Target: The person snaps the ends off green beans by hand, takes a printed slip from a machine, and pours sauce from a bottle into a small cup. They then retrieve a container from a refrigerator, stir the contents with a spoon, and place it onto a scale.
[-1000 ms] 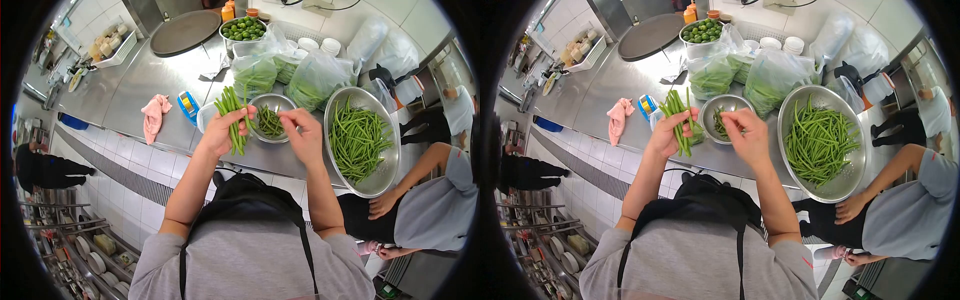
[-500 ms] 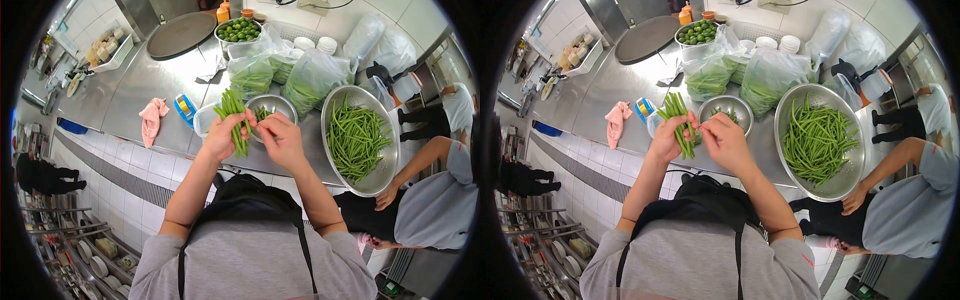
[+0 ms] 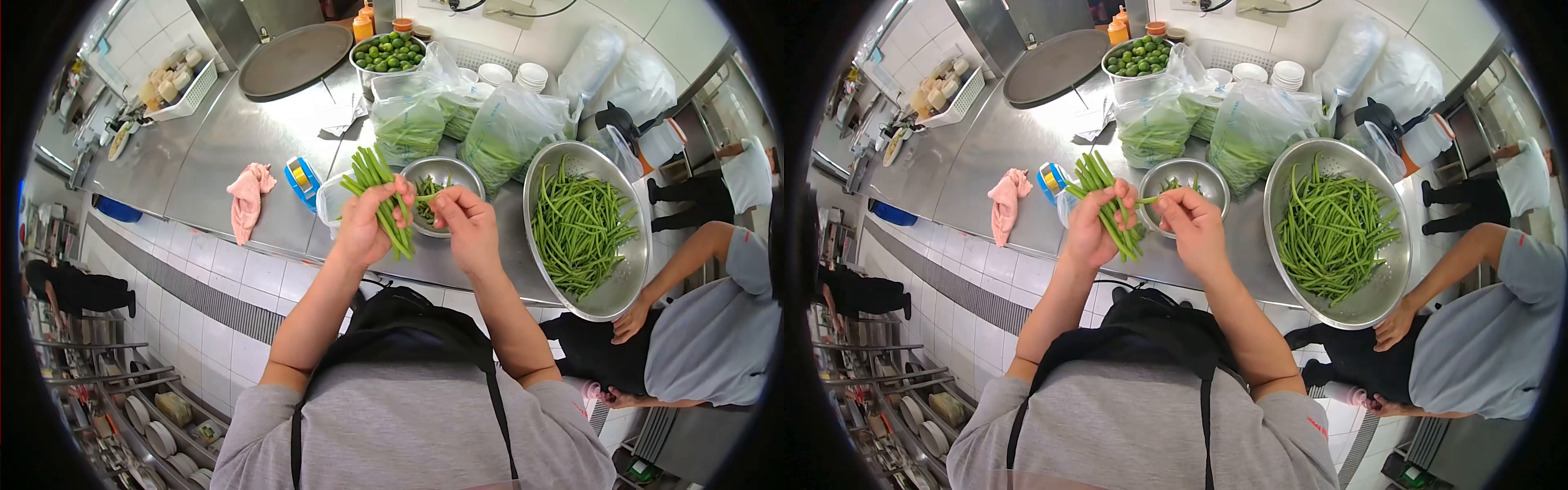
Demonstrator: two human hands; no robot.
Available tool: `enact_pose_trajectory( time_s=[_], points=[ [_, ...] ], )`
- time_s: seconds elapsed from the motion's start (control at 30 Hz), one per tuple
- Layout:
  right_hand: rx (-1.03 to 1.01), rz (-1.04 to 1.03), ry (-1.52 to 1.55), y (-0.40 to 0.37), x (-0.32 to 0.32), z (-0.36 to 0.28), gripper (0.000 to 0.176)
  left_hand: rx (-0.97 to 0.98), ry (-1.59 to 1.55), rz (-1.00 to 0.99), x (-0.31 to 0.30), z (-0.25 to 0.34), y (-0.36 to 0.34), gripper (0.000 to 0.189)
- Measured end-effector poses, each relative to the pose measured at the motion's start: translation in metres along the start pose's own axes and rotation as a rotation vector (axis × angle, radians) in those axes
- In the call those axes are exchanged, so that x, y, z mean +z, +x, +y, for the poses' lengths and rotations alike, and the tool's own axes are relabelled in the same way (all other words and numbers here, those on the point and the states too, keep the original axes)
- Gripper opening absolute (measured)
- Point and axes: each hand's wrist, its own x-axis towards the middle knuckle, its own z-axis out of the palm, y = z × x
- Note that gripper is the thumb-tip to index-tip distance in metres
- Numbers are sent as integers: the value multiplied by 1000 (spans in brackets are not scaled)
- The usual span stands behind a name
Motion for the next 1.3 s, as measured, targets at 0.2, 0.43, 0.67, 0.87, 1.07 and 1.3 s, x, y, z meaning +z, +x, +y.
enact_pose_trajectory(
  time_s=[0.2, 0.43, 0.67, 0.87, 1.07, 1.3],
  points=[
    [15, 35, -117, -6, 6, -12, 10, 234, 328, 200, 5, -7, -2, 11],
    [112, -92, -192, -4, 8, -8, 12, 495, 862, 219, 9, -15, -1, 10],
    [8, -31, -383, -3, 7, -4, 9, 444, 775, 259, 12, -23, 1, 9],
    [-44, 130, -3, 17, -14, -20, 5, 135, -141, 299, -14, -10, 11, 15],
    [-159, -116, -989, 31, -54, 39, 30, 80, -78, 336, -9, -7, 1, 14],
    [132, -465, -155, 4, -26, 14, 40, 122, 948, 126, -2, -35, -4, 54]
  ],
)
